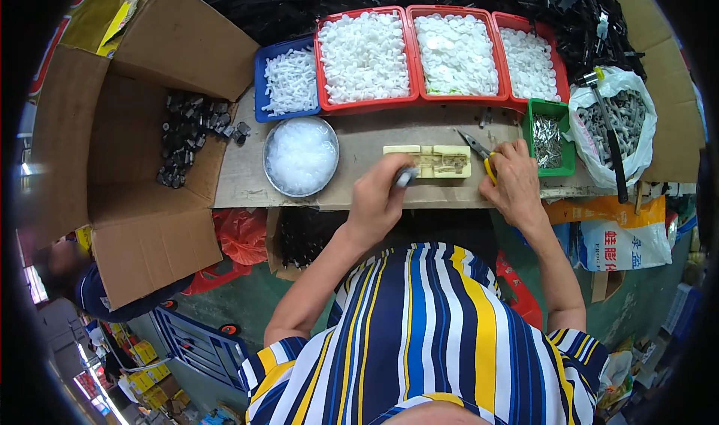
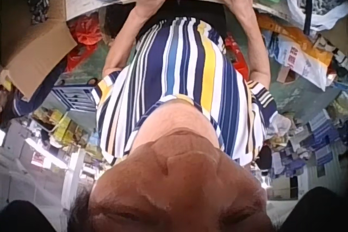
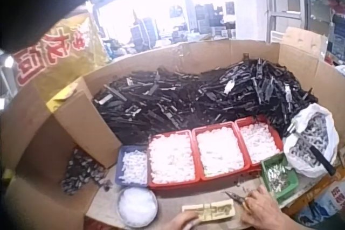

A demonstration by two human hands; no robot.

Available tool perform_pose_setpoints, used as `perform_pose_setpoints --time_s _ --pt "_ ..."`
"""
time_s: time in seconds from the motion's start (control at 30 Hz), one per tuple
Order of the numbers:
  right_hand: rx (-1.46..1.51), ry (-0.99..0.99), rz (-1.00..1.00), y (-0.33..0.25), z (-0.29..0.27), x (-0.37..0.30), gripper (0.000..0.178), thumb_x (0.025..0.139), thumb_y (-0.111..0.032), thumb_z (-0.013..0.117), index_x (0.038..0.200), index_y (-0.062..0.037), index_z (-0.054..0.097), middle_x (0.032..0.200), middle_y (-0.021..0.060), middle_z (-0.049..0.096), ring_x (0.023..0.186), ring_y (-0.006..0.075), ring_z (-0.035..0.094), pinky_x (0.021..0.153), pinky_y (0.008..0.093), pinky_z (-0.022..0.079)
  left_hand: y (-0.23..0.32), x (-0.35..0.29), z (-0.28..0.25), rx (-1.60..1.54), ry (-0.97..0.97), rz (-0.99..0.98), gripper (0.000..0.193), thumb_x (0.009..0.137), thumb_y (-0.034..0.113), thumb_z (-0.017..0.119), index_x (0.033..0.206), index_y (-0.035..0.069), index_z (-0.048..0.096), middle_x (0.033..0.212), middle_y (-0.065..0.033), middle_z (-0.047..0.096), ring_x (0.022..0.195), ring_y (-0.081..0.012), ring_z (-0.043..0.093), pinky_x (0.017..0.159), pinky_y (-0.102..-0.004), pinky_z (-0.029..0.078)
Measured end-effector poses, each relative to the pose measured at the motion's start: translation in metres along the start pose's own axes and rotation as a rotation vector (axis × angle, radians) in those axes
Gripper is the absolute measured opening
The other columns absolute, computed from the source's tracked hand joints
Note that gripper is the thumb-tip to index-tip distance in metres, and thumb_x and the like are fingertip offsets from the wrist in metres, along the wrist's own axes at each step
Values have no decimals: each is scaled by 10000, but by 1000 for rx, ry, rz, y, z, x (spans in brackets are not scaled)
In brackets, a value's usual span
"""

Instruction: The person assembles small lock components at a workbench. They pick a white plastic piece and a metal pin, place them into a wooden jig, and use a hammer to strike the pin. They then use pliers to remove the assembled unit and place it into a cardboard box. This process is repeated continuously throughout the clip.

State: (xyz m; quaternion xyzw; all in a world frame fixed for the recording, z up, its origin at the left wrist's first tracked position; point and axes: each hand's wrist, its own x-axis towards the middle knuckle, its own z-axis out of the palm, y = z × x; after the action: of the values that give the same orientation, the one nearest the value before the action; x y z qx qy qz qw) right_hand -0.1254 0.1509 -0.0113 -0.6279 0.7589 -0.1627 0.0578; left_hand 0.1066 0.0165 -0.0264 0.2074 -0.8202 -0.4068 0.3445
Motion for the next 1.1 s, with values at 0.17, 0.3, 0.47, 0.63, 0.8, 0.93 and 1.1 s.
perform_pose_setpoints --time_s 0.17,0.3,0.47,0.63,0.8,0.93,1.1 --pt "72 112 15 4 0 1 197 677 60 638 861 2 598 946 143 568 922 347 519 755 451 438 9 7 0 -78 35 -249 256 920 -4 639 1151 -5 528 863 -92 626 772 -159 609 727 -290 490" --pt "419 132 -6 -9 -17 -1 305 707 133 536 981 34 626 1080 177 606 1069 368 560 879 424 466 21 13 0 -137 -50 -352 265 915 48 587 1167 -7 525 793 -75 589 684 -141 537 634 -303 439" --pt "571 78 -33 -23 -23 1 348 735 125 520 1058 41 617 1211 187 586 1148 376 558 980 429 420 30 21 3 -110 -120 -384 306 886 36 553 1188 -4 523 773 -100 555 663 -157 504 627 -325 428" --pt "469 65 -99 -26 -23 4 305 771 111 537 1061 47 608 1192 194 580 1091 387 577 941 437 434 24 14 12 -26 -118 -269 312 873 29 532 1182 -9 526 767 -155 570 653 -279 561 638 -369 452" --pt "478 -8 -83 -32 -24 4 210 776 127 537 970 54 571 1064 214 560 942 410 600 799 436 490 33 16 9 6 -136 -262 229 910 77 567 1114 -23 542 842 -252 623 733 -430 634 639 -466 471" --pt "417 -14 -114 -34 -21 1 168 777 131 547 927 55 542 1000 209 560 899 414 596 776 451 485 33 14 9 -13 -151 -274 236 983 208 597 1046 -17 569 768 -234 624 685 -438 623 608 -467 467" --pt "418 -50 -112 -33 -27 -3 156 775 123 567 912 54 539 967 201 566 868 411 599 745 440 489 28 15 4 -341 -319 -435 312 1037 304 539 950 5 565 629 -107 568 530 -262 558 501 -364 415"
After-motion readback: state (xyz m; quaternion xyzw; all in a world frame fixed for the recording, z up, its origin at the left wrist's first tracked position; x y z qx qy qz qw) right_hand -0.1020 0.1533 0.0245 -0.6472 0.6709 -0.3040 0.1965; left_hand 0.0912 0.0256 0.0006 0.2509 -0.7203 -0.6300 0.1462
